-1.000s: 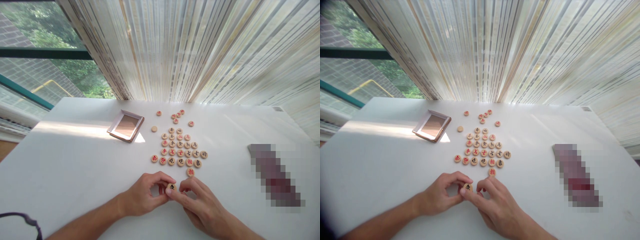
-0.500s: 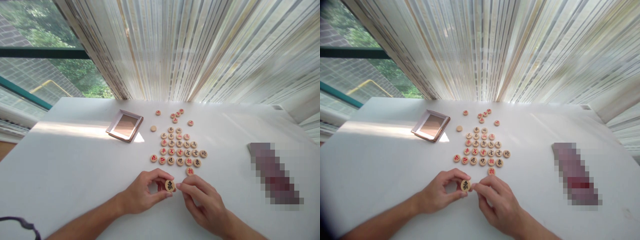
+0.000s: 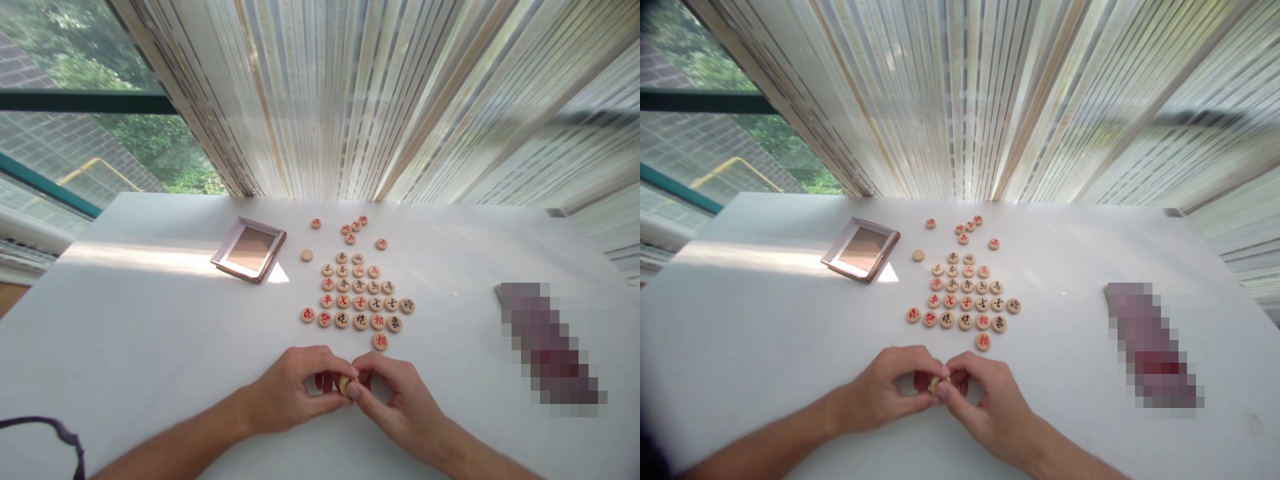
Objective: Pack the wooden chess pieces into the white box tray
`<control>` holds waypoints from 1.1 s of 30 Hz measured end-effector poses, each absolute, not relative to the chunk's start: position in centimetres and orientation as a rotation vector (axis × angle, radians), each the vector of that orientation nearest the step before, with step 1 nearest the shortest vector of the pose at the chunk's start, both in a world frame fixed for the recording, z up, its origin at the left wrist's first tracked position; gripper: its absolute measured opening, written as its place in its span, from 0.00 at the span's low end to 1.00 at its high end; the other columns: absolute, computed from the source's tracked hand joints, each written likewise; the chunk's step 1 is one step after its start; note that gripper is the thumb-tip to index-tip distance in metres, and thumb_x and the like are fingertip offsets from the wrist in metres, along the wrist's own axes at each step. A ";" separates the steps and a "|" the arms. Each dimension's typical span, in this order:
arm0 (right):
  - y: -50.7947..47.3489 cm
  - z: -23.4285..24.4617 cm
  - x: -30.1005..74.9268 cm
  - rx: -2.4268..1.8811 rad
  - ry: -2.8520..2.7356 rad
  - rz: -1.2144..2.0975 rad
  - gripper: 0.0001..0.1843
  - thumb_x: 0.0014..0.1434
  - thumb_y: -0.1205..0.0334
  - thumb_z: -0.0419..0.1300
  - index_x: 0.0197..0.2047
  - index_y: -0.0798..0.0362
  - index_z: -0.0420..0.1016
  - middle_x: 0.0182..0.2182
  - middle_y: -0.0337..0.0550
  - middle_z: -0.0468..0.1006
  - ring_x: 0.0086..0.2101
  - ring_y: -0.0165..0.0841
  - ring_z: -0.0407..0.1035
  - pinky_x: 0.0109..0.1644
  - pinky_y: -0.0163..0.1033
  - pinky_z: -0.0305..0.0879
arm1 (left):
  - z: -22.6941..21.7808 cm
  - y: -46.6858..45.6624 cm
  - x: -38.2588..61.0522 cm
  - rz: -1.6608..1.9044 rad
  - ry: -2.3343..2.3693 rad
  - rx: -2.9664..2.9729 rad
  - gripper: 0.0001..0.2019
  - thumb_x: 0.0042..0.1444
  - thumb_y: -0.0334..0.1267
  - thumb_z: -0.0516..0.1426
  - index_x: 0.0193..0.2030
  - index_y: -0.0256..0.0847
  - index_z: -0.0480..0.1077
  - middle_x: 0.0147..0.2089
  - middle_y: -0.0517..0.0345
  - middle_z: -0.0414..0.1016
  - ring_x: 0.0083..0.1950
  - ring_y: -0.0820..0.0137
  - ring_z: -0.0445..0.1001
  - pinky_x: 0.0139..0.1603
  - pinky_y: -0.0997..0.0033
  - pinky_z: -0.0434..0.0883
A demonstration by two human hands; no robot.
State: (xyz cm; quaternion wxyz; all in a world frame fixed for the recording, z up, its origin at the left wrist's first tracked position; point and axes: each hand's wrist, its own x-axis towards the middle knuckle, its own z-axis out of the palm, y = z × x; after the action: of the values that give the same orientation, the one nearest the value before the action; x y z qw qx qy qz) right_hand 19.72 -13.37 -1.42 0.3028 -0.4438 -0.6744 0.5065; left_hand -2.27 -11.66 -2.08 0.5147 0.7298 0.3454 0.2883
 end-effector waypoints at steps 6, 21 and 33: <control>-13.3 -1.5 19.8 -1.132 -1.700 1.404 0.05 0.68 0.60 0.58 0.45 0.50 0.74 0.35 0.41 0.83 0.34 0.31 0.78 0.41 0.34 0.74 | -2.0 -11.7 -2.1 0.682 0.854 1.696 0.12 0.63 0.35 0.61 0.53 0.41 0.72 0.40 0.56 0.80 0.35 0.74 0.76 0.40 0.76 0.75; -13.8 -2.1 19.7 -0.996 -1.763 1.196 0.13 0.63 0.70 0.62 0.49 0.48 0.69 0.36 0.39 0.77 0.34 0.30 0.73 0.41 0.34 0.74 | -1.6 -11.8 -2.2 0.624 0.797 1.652 0.10 0.69 0.34 0.53 0.55 0.41 0.64 0.40 0.56 0.81 0.35 0.73 0.77 0.40 0.76 0.74; -11.5 -0.4 22.7 -0.971 -1.907 0.759 0.18 0.65 0.76 0.53 0.54 0.50 0.73 0.36 0.43 0.76 0.36 0.32 0.72 0.40 0.36 0.70 | -2.2 -11.9 -2.1 0.743 0.764 2.058 0.12 0.64 0.28 0.56 0.53 0.40 0.68 0.44 0.53 0.78 0.36 0.72 0.76 0.40 0.73 0.76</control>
State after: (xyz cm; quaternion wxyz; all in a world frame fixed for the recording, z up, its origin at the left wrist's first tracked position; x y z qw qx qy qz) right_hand 22.66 -11.54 -0.45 0.4218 -0.3878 -0.7614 0.3032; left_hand -2.13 -11.88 -2.18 0.4007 0.8137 0.3019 0.2936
